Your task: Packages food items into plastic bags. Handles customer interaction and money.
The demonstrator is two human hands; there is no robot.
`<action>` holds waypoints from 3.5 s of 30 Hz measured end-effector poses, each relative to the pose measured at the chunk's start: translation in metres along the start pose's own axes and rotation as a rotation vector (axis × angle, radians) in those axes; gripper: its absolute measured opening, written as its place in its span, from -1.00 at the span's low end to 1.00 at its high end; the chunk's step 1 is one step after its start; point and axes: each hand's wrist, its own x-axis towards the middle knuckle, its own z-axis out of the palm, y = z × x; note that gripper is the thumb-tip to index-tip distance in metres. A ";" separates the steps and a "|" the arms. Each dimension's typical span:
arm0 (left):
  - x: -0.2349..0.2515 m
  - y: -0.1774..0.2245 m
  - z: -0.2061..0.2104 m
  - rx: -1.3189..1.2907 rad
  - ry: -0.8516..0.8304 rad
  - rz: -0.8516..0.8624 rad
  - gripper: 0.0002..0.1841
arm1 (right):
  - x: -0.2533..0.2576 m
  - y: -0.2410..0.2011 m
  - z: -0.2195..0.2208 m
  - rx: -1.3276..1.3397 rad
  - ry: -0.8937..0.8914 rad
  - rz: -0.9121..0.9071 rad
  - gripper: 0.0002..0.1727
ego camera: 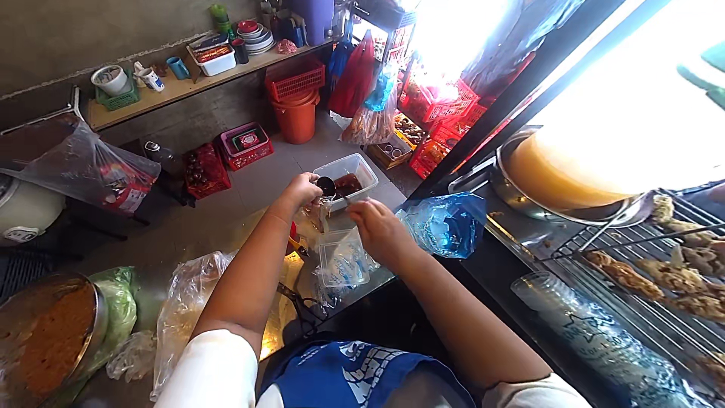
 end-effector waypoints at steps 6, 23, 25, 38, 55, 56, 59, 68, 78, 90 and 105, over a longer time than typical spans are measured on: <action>-0.001 -0.002 -0.005 -0.039 0.015 -0.022 -0.29 | -0.003 -0.008 -0.003 -0.029 0.052 -0.069 -0.75; -0.018 -0.010 -0.004 -0.106 0.062 0.093 -0.37 | 0.019 0.081 0.065 0.201 -0.015 0.594 -0.57; -0.022 -0.010 -0.005 -0.093 0.085 0.115 -0.40 | 0.021 0.064 0.059 0.120 -0.048 0.603 -0.48; -0.108 0.012 -0.015 0.061 0.055 0.509 -0.68 | 0.054 -0.001 0.068 0.531 -0.043 0.446 -0.55; -0.143 -0.051 -0.070 -0.070 -0.169 0.566 -0.24 | 0.101 -0.060 -0.003 0.882 -0.479 0.076 -0.81; -0.145 -0.047 -0.072 -0.071 -0.182 0.581 -0.32 | 0.104 -0.063 -0.002 0.882 -0.488 0.058 -0.83; -0.151 -0.037 -0.075 -0.157 -0.285 0.577 -0.51 | 0.107 -0.076 0.001 0.900 -0.480 0.014 -0.81; -0.153 -0.053 -0.064 -0.369 -0.359 0.514 -0.75 | 0.109 -0.082 0.009 1.084 -0.298 0.104 -0.79; -0.156 -0.070 -0.053 -0.316 -0.419 0.460 -0.32 | 0.106 -0.094 0.005 1.103 -0.166 0.200 -0.85; -0.164 -0.071 -0.035 -0.335 -0.167 0.409 -0.53 | 0.096 -0.099 -0.003 1.118 -0.134 0.162 -0.82; -0.169 -0.057 -0.034 -0.175 -0.113 0.450 -0.21 | 0.091 -0.095 -0.010 0.903 -0.217 0.015 -0.84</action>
